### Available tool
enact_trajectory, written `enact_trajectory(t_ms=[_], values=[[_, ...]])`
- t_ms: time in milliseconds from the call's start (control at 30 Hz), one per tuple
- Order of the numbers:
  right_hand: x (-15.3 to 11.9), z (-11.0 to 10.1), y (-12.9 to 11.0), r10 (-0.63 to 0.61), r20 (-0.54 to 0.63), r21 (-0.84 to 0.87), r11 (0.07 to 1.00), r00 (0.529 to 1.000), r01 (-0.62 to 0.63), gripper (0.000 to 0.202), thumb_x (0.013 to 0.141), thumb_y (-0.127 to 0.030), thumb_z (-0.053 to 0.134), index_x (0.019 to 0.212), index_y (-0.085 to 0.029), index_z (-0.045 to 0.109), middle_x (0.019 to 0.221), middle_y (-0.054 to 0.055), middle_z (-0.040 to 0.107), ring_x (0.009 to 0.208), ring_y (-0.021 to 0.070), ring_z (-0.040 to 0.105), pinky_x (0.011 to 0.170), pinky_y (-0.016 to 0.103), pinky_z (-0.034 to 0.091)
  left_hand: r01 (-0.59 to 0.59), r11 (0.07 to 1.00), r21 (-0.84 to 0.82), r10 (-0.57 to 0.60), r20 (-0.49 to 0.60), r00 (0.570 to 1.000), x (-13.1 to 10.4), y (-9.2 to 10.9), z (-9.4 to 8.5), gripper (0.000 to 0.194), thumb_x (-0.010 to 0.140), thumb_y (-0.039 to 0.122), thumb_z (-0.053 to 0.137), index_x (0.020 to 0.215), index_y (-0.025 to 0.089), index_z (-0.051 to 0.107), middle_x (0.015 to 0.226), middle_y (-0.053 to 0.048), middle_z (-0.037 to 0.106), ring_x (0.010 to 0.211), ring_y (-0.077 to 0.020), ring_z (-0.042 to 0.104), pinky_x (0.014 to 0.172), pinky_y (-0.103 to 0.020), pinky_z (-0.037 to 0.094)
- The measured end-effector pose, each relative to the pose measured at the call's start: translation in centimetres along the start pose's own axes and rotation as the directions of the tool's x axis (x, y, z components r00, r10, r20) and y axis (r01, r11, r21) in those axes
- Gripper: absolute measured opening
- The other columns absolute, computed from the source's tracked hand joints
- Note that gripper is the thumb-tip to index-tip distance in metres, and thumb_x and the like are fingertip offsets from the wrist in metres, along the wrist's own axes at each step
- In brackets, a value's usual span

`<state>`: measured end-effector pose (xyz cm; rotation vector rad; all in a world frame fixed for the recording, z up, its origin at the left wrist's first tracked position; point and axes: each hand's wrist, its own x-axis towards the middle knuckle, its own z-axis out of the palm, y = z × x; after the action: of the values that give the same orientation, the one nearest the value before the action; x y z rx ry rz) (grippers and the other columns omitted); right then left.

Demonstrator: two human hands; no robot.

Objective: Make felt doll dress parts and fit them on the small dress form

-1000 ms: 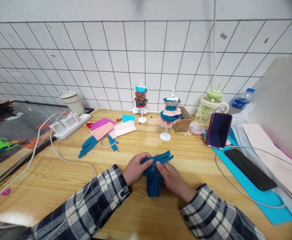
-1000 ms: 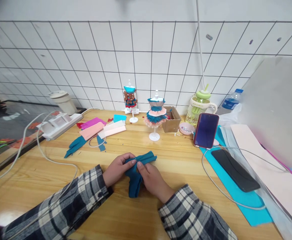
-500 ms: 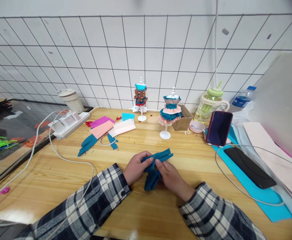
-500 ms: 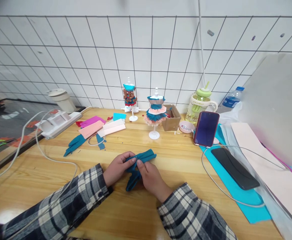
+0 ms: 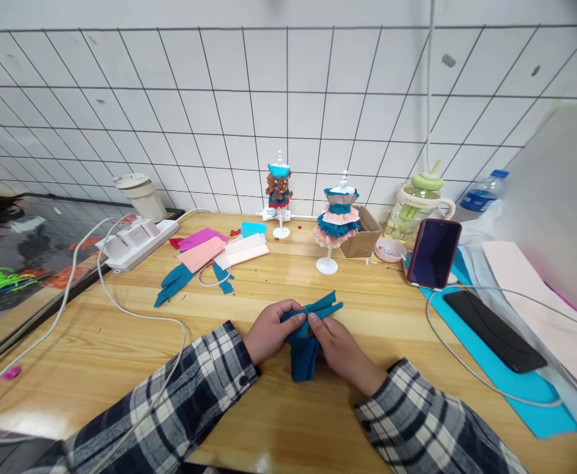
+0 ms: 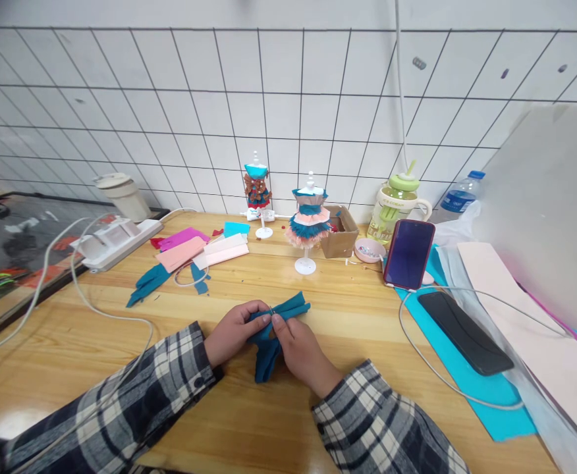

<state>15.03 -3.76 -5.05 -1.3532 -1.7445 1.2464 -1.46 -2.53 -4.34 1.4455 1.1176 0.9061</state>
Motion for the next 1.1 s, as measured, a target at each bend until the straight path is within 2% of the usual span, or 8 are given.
enact_trajectory(t_ms=[200,300,433,600,633,733,800,1100], values=[[0.2,0.0,0.2,-0.004,-0.003,0.011,1.000,1.000,0.004,0.051,0.088,-0.060,0.031,0.068,-0.019,0.050,0.066,0.003,0.054,0.063,0.0163,0.050,0.059,0.029,0.039,0.011,0.999,-0.034,-0.013,-0.039,0.999,0.1,-0.1,0.3,0.027,0.077,0.042,0.063,0.081,0.015,0.061,0.072,0.001,0.058,0.066,-0.0123,0.051,0.064,-0.023,0.042],[-0.2,-1.1,-0.3,0.082,0.094,0.104,0.990,0.992,-0.092,0.053,0.087,-0.064,0.032,0.079,-0.018,0.056,0.060,-0.001,0.050,0.050,0.0130,0.046,0.046,0.025,0.037,-0.007,0.991,-0.134,-0.032,-0.291,0.956,0.7,-0.3,-1.2,0.031,0.079,0.046,0.060,0.090,0.017,0.058,0.074,0.001,0.058,0.065,-0.0126,0.052,0.063,-0.024,0.044],[-1.0,-3.4,-0.8,0.134,0.463,0.012,0.987,0.876,-0.158,0.054,0.084,-0.058,0.047,0.119,-0.018,0.054,0.061,-0.003,0.053,0.043,0.0118,0.047,0.044,0.025,0.039,-0.097,0.995,-0.037,0.048,-0.661,0.748,1.9,-0.7,-5.7,0.039,0.082,0.047,0.052,0.110,0.019,0.051,0.086,-0.002,0.060,0.073,-0.0153,0.058,0.066,-0.026,0.047],[-0.7,-3.4,-0.7,-0.081,0.128,-0.479,0.868,0.988,0.133,0.030,0.084,-0.034,0.054,0.107,-0.017,0.061,0.096,0.011,0.066,0.087,0.0243,0.060,0.075,0.034,0.044,-0.007,0.830,0.558,0.485,-0.713,0.506,2.6,0.5,-9.2,0.041,0.082,0.032,0.055,0.121,0.019,0.049,0.125,-0.011,0.053,0.121,-0.0258,0.046,0.103,-0.041,0.035],[-0.5,-3.0,-0.7,-0.113,0.076,-0.567,0.812,0.991,0.136,0.027,0.084,-0.030,0.053,0.105,-0.017,0.061,0.099,0.012,0.065,0.091,0.0259,0.059,0.077,0.035,0.043,-0.020,0.777,0.629,0.544,-0.655,0.524,3.0,1.0,-9.1,0.040,0.083,0.031,0.054,0.121,0.019,0.051,0.125,-0.011,0.054,0.122,-0.0259,0.045,0.105,-0.042,0.033],[-0.2,-2.4,-1.2,-0.217,0.061,-0.684,0.702,0.974,0.199,0.020,0.083,-0.023,0.052,0.099,-0.018,0.063,0.100,0.011,0.064,0.095,0.0255,0.056,0.080,0.035,0.040,-0.172,0.762,0.624,0.466,-0.344,0.815,5.8,2.1,-7.4,0.033,0.085,0.032,0.051,0.114,0.021,0.059,0.112,-0.008,0.064,0.108,-0.0237,0.056,0.098,-0.039,0.040],[0.1,-2.8,-1.4,-0.264,0.036,-0.726,0.656,0.964,0.207,0.013,0.082,-0.021,0.052,0.089,-0.018,0.062,0.095,0.009,0.063,0.093,0.0241,0.054,0.080,0.034,0.038,-0.163,0.843,0.512,0.314,-0.224,0.923,8.7,2.3,-5.5,0.045,0.083,0.035,0.053,0.125,0.018,0.052,0.120,-0.011,0.062,0.113,-0.0259,0.055,0.098,-0.040,0.040],[2.8,-5.6,1.1,-0.211,-0.153,-0.769,0.639,0.965,0.018,0.008,0.077,-0.016,0.049,0.080,-0.019,0.056,0.082,0.005,0.062,0.080,0.0194,0.055,0.067,0.029,0.035,-0.235,0.898,0.372,0.280,-0.072,0.957,17.2,0.7,2.4,0.034,0.080,0.043,0.053,0.093,0.015,0.069,0.099,-0.010,0.071,0.094,-0.0273,0.064,0.084,-0.035,0.046]])
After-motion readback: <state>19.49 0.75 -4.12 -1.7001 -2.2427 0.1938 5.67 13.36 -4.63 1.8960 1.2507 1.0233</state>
